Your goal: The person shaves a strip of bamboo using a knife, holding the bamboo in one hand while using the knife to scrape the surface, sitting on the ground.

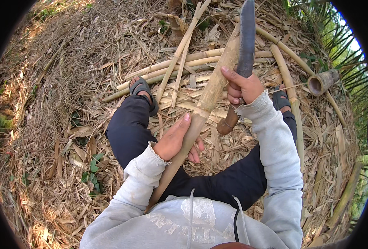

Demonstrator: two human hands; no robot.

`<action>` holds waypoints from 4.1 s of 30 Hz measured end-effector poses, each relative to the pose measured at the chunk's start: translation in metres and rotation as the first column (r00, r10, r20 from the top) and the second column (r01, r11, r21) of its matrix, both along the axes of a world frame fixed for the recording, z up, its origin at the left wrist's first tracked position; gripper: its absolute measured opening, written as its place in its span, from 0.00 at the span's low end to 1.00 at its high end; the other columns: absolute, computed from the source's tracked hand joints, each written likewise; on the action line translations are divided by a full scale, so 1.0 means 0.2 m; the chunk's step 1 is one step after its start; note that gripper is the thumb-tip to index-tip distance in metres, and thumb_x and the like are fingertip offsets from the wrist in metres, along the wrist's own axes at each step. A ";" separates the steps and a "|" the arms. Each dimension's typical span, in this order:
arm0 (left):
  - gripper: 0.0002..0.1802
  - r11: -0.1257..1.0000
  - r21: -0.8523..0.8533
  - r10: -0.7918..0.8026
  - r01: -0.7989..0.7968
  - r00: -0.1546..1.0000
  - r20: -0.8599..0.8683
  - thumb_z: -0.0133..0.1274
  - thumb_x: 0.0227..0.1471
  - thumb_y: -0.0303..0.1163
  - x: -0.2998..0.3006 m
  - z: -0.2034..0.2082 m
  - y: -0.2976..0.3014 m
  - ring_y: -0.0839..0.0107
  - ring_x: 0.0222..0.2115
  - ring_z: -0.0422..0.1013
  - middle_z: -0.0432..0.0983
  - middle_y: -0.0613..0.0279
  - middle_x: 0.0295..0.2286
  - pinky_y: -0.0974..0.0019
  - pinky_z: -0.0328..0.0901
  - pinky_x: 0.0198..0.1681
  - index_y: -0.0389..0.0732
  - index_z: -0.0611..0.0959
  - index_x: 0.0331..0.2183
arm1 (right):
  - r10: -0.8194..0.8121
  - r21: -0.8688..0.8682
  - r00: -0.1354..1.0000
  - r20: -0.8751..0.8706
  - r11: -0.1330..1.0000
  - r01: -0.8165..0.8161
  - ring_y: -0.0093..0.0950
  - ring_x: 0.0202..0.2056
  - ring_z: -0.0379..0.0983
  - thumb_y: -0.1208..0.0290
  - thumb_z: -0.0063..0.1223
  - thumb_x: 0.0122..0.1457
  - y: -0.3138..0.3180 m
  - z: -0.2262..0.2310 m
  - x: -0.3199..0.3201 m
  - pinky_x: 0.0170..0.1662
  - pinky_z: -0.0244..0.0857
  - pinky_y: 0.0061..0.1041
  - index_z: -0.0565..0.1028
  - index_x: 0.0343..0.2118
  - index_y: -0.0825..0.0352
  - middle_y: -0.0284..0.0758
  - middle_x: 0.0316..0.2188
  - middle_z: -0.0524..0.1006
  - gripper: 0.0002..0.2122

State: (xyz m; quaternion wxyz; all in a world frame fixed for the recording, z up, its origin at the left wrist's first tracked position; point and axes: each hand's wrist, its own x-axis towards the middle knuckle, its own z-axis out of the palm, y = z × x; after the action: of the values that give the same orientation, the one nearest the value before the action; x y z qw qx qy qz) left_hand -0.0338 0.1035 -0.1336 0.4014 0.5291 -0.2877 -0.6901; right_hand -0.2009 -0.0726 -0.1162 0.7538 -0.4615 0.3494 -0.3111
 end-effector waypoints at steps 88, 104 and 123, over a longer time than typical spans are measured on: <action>0.21 0.997 -0.003 0.070 -0.072 0.984 -0.164 0.28 0.65 0.53 0.00 -0.01 0.07 0.77 0.04 0.53 0.56 0.67 0.09 0.72 0.53 0.07 0.47 0.66 0.38 | -0.296 -0.721 0.681 -0.670 0.480 -0.501 0.45 0.20 0.72 0.37 0.43 0.57 0.08 -0.12 -0.05 0.26 0.66 0.39 0.71 0.19 0.69 0.43 0.14 0.71 0.32; 0.19 0.996 0.044 0.086 -0.080 0.984 -0.157 0.29 0.66 0.50 0.02 -0.01 0.09 0.78 0.04 0.52 0.56 0.67 0.08 0.73 0.52 0.07 0.46 0.66 0.36 | -0.249 -0.683 0.642 -0.725 0.382 -0.623 0.47 0.23 0.73 0.35 0.40 0.57 0.12 -0.08 0.01 0.29 0.67 0.40 0.74 0.21 0.67 0.46 0.15 0.71 0.32; 0.08 0.995 0.092 -0.032 0.045 0.990 -0.135 0.43 0.64 0.33 0.03 -0.04 0.14 0.80 0.04 0.51 0.53 0.71 0.09 0.73 0.48 0.07 0.44 0.65 0.44 | -0.381 -0.668 0.559 -0.736 0.542 -0.510 0.46 0.24 0.71 0.33 0.32 0.59 -0.13 -0.14 -0.06 0.32 0.66 0.38 0.75 0.21 0.68 0.47 0.17 0.72 0.36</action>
State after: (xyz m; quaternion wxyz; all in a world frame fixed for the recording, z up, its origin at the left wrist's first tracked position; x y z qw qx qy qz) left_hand -0.0281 0.1320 -0.1411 0.3808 0.4947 -0.2371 -0.7444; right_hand -0.2136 -0.0990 -0.1452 0.1905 -0.8628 0.4439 -0.1492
